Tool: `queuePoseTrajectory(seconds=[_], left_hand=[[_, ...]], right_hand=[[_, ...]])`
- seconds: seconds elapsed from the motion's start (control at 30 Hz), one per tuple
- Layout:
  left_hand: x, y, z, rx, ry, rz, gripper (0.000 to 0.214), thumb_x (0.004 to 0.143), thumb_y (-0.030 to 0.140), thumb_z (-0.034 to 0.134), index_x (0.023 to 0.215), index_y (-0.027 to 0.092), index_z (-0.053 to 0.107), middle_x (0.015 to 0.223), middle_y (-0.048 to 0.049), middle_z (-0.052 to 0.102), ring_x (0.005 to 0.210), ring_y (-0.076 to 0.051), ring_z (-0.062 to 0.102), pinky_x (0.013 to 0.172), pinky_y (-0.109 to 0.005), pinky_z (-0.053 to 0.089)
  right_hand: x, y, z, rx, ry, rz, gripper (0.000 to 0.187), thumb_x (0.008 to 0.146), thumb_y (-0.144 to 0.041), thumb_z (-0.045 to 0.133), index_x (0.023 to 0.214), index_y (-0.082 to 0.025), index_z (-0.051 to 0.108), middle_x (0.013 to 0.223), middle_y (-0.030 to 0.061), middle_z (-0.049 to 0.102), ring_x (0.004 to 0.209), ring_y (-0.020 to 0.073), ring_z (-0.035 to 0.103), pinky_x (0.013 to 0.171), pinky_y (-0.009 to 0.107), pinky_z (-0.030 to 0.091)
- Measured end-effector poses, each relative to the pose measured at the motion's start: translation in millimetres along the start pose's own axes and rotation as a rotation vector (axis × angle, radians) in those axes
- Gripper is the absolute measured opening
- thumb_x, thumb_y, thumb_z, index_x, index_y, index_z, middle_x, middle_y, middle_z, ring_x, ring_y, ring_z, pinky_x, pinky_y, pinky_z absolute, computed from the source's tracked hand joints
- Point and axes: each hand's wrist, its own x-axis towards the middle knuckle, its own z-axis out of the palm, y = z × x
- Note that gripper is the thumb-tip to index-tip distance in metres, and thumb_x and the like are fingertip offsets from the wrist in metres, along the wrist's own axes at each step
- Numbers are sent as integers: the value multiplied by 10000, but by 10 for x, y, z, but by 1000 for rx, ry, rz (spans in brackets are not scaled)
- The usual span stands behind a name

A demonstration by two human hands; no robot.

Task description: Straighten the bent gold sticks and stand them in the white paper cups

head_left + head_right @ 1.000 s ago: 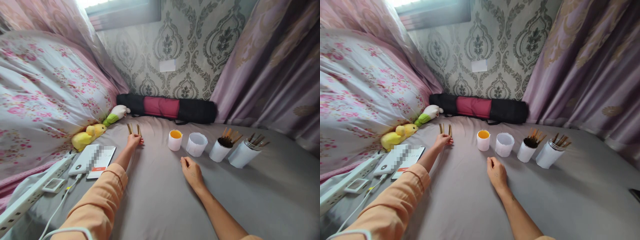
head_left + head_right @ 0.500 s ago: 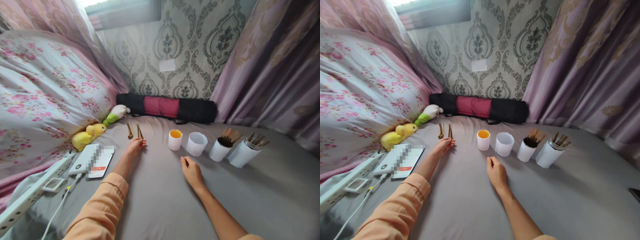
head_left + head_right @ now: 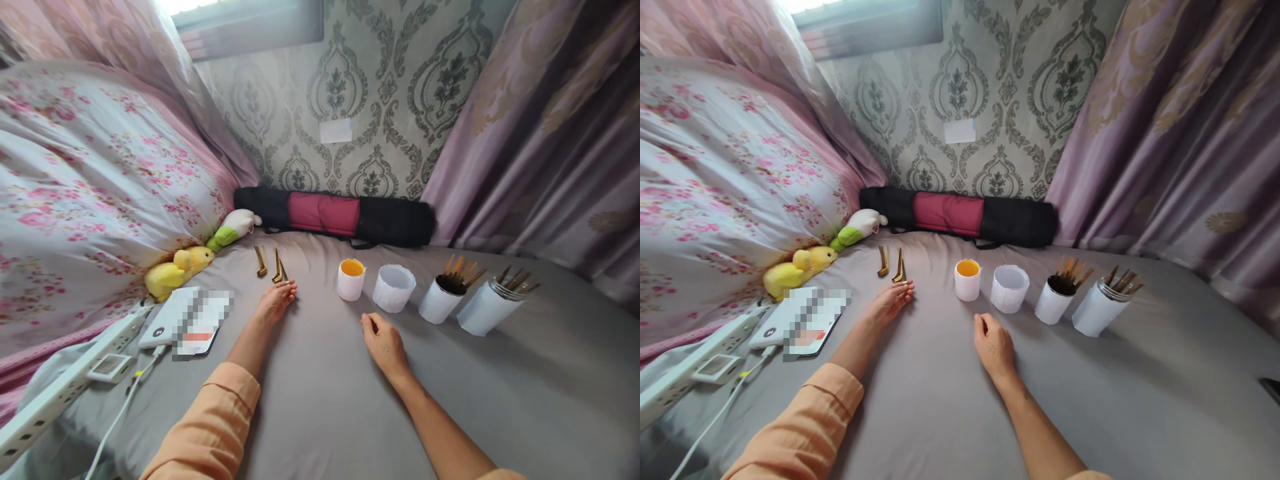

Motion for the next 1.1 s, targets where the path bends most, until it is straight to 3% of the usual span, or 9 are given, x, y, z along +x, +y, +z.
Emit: queuePoseTrajectory(seconds=[0.5,1.1], left_hand=[[-103,-236,-3,-42,-24,54,127,742,41,528,836,85,601,698,-51,595,518,-44,519,480,-154,419],[-537,-483,393,-98,-144,-1,145,722,101,597,863,83,630,756,-80,621,570,-64,549,534,-177,460]], right_hand=[[-6,-4,7,-15,3,-7,369,840,-421,338,742,-192,610,627,40,623,571,141,533,550,221,335],[-6,-15,3,-6,1,12,346,837,-406,354,754,-198,618,686,38,653,589,134,553,569,214,348]])
